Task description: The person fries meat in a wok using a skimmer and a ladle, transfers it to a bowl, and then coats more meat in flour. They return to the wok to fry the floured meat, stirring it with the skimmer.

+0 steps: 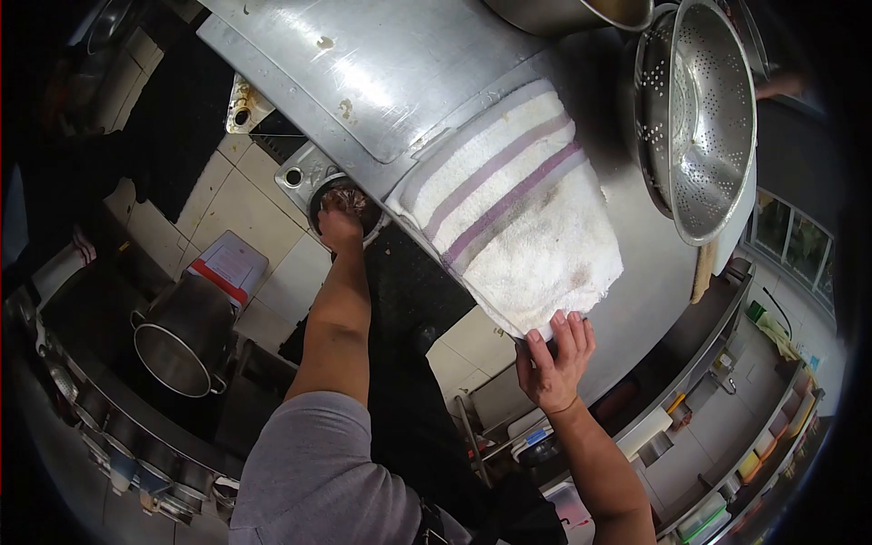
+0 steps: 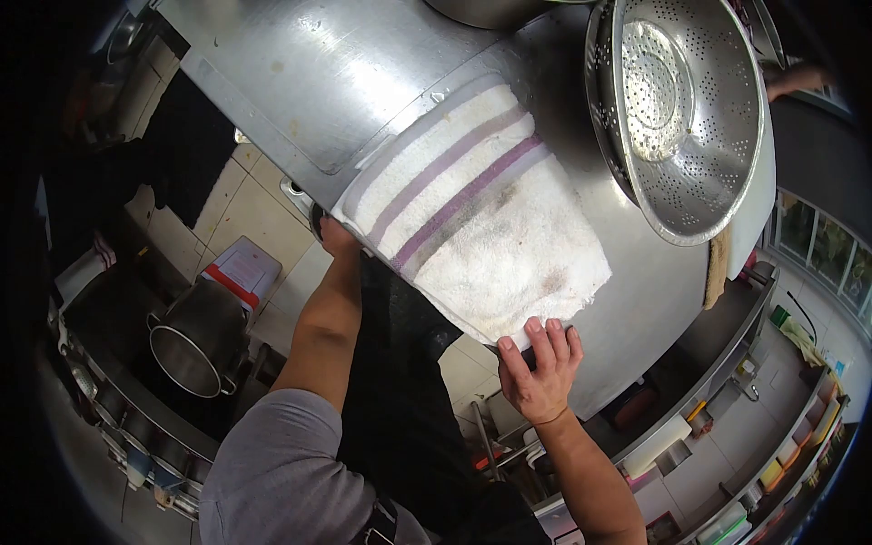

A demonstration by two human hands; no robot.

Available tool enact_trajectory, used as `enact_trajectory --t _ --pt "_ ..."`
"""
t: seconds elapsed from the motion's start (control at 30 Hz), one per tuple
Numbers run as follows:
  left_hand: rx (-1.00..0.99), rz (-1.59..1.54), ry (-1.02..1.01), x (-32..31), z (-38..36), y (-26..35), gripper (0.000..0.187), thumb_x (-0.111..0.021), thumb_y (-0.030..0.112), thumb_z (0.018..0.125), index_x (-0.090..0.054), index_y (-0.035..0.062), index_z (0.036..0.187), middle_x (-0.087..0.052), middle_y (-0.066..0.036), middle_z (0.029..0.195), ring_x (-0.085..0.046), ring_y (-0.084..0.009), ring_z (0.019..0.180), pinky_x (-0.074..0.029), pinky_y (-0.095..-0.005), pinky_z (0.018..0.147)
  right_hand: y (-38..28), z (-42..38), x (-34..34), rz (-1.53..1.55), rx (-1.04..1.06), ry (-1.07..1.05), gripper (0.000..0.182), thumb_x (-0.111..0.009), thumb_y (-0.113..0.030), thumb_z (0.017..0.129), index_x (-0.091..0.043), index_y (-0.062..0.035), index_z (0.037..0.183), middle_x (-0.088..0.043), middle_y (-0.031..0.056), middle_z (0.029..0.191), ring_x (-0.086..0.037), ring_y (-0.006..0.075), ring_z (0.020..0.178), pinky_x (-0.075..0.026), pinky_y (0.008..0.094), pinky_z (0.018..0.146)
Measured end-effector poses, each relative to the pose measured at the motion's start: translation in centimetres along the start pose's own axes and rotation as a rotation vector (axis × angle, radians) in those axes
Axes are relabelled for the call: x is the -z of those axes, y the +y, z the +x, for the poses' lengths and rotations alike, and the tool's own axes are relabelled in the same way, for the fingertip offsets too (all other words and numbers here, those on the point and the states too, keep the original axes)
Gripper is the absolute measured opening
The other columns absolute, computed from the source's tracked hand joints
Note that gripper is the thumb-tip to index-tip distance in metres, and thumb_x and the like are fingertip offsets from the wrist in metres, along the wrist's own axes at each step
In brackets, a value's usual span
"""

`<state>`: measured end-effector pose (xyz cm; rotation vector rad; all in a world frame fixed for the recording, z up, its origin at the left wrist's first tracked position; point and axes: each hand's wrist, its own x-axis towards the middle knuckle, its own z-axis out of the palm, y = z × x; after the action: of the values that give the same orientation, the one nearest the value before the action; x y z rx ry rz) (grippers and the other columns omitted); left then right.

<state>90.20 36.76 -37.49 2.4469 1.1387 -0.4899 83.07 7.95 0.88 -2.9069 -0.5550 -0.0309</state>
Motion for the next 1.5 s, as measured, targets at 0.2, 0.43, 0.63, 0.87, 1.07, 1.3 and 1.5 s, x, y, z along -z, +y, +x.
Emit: enact_trajectory --t 0.2,0.43,0.63,0.87,1.07,1.3,1.5 --pt "-0.109 0.130 -0.018 1.0 -0.2 -1.1 0.031 -0.064 0.032 0.087 -0.066 0.0109 0.109 -0.059 -0.012 0.109 -0.063 -0.0326 0.100 -0.053 -0.0490 0.080 0.0 0.1 0.1 0.003 0.000 -0.005 0.059 -0.074 -0.011 0.073 -0.057 -0.0265 0.127 -0.046 0.0112 0.142 -0.041 0.0354 0.132 -0.030 0.0554 0.106" --pt "-0.168 0.148 -0.049 2.0 -0.7 -1.8 0.028 -0.063 0.029 0.087 -0.066 0.0111 0.108 -0.060 -0.011 0.109 -0.063 -0.0318 0.099 -0.053 -0.0492 0.080 0.0 0.0 0.1 0.005 0.009 -0.007 0.061 -0.074 -0.010 0.072 -0.056 -0.0256 0.129 -0.046 0.0117 0.142 -0.041 0.0356 0.132 -0.029 0.0553 0.106" --pt "-0.197 0.139 -0.077 3.4 -0.8 -1.8 0.029 -0.061 0.032 0.088 -0.066 0.0125 0.109 -0.059 -0.011 0.111 -0.063 -0.0322 0.099 -0.052 -0.0508 0.079 -0.1 0.2 0.3 0.012 0.009 -0.008 0.061 -0.073 -0.009 0.072 -0.056 -0.0253 0.129 -0.046 0.0120 0.141 -0.041 0.0363 0.131 -0.030 0.0557 0.105" --pt "-0.207 0.087 -0.083 5.1 -0.8 -1.8 0.029 -0.058 0.035 0.090 -0.069 0.0126 0.104 -0.060 -0.014 0.105 -0.063 -0.0353 0.097 -0.051 -0.0513 0.080 0.0 0.0 0.0 0.012 0.007 -0.005 0.061 -0.074 -0.009 0.072 -0.056 -0.0255 0.129 -0.046 0.0122 0.141 -0.042 0.0363 0.130 -0.031 0.0558 0.105" --pt "-0.176 -0.019 -0.090 5.2 0.4 -2.9 0.032 -0.061 0.039 0.088 -0.072 0.0111 0.099 -0.061 -0.017 0.102 -0.063 -0.0371 0.097 -0.051 -0.0503 0.081 0.0 0.2 0.2 0.004 0.010 0.001 0.061 -0.073 -0.010 0.073 -0.056 -0.0253 0.129 -0.046 0.0123 0.142 -0.042 0.0361 0.131 -0.031 0.0556 0.105" --pt "-0.088 -0.469 -0.257 3.1 3.2 -7.1 0.032 -0.069 0.034 0.084 -0.073 0.0032 0.091 -0.070 -0.014 0.084 -0.067 -0.0303 0.081 -0.051 -0.0388 0.077 -0.3 0.4 0.5 -0.006 0.002 -0.004 0.061 -0.073 -0.010 0.074 -0.055 -0.0255 0.131 -0.045 0.0111 0.143 -0.041 0.0349 0.131 -0.031 0.0547 0.105" --pt "0.000 -0.840 -0.446 6.0 1.9 -7.6 0.025 -0.070 0.020 0.088 -0.071 -0.0002 0.103 -0.070 -0.005 0.090 -0.063 -0.0134 0.082 -0.048 -0.0277 0.077 -0.7 0.7 1.1 0.001 -0.024 -0.017 0.059 -0.074 -0.012 0.075 -0.057 -0.0251 0.130 -0.045 0.0093 0.143 -0.042 0.0324 0.132 -0.032 0.0539 0.105"
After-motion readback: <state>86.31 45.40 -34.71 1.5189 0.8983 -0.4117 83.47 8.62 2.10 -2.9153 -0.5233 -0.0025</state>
